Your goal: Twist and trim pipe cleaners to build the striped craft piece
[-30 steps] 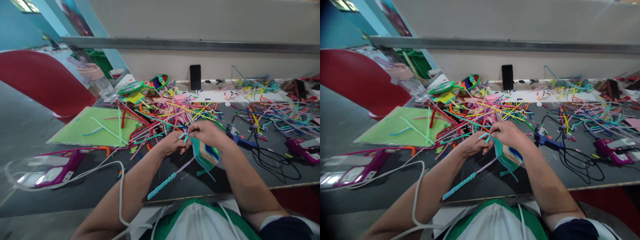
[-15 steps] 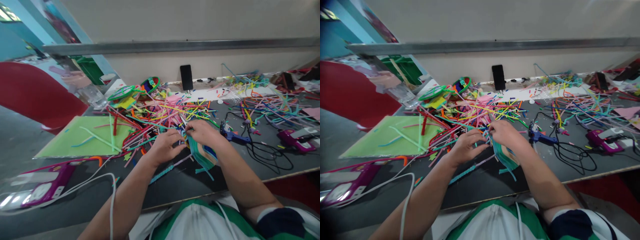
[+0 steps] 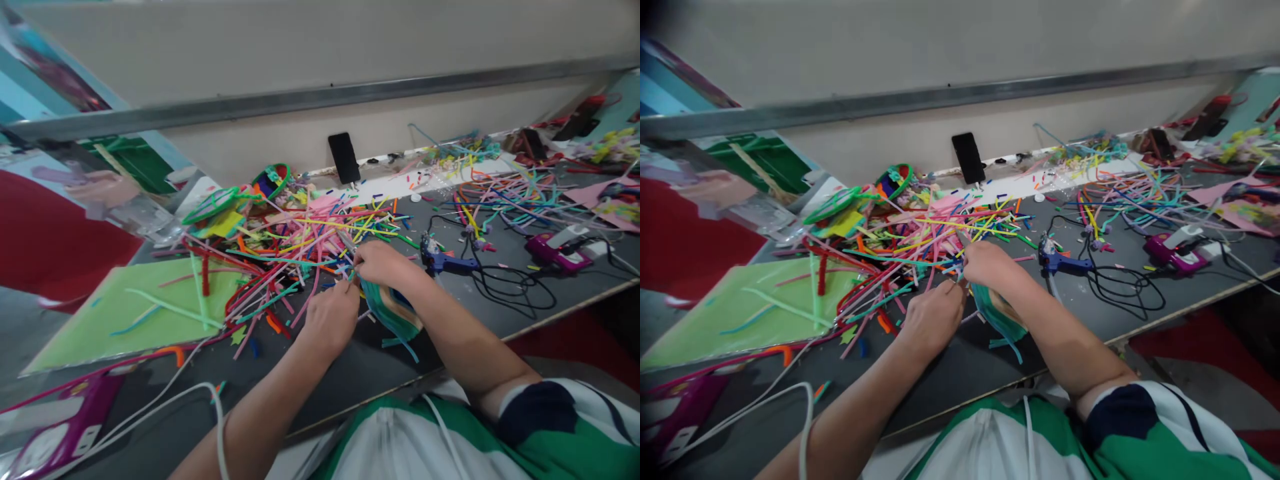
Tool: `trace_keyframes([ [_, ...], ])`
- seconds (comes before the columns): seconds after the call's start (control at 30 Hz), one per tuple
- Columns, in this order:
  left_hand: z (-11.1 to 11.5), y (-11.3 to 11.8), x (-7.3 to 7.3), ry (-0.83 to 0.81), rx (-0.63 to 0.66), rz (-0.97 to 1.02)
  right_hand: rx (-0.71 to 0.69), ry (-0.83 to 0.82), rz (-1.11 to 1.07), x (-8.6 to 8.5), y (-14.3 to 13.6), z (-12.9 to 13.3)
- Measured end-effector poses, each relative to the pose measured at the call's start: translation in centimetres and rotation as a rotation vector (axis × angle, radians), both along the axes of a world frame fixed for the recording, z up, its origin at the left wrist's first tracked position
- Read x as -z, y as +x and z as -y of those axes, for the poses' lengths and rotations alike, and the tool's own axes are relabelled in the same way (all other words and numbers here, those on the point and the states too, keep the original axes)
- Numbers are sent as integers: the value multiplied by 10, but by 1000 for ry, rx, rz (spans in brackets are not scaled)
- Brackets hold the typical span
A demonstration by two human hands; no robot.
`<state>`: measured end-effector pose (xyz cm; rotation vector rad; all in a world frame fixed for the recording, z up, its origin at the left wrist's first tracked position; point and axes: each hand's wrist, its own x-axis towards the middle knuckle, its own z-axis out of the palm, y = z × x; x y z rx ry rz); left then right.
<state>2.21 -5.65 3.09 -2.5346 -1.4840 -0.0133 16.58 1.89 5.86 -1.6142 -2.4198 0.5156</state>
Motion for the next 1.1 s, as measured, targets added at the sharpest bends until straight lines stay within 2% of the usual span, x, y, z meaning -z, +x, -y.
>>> trace_keyframes([
  [0.2, -1, 8, 8, -29, -110, 88, -7, -7, -25, 5, -5, 2],
  [0.4, 0, 7, 6, -51, -221, 203, 3, 4, -20, 8, -7, 3],
  [0.6, 4, 10, 12, -87, -188, 104, 16, -3, -3, 9, -9, 4],
  [0.8, -1, 12, 19, -94, -187, 137, -9, -12, -2, 8, -9, 5],
  [0.97, -5, 5, 9, -124, -255, 356, -21, -42, -15, 5, -7, 5],
  [1.1, -7, -4, 2, -83, -225, 462, -31, -35, -26, 7, -5, 4],
])
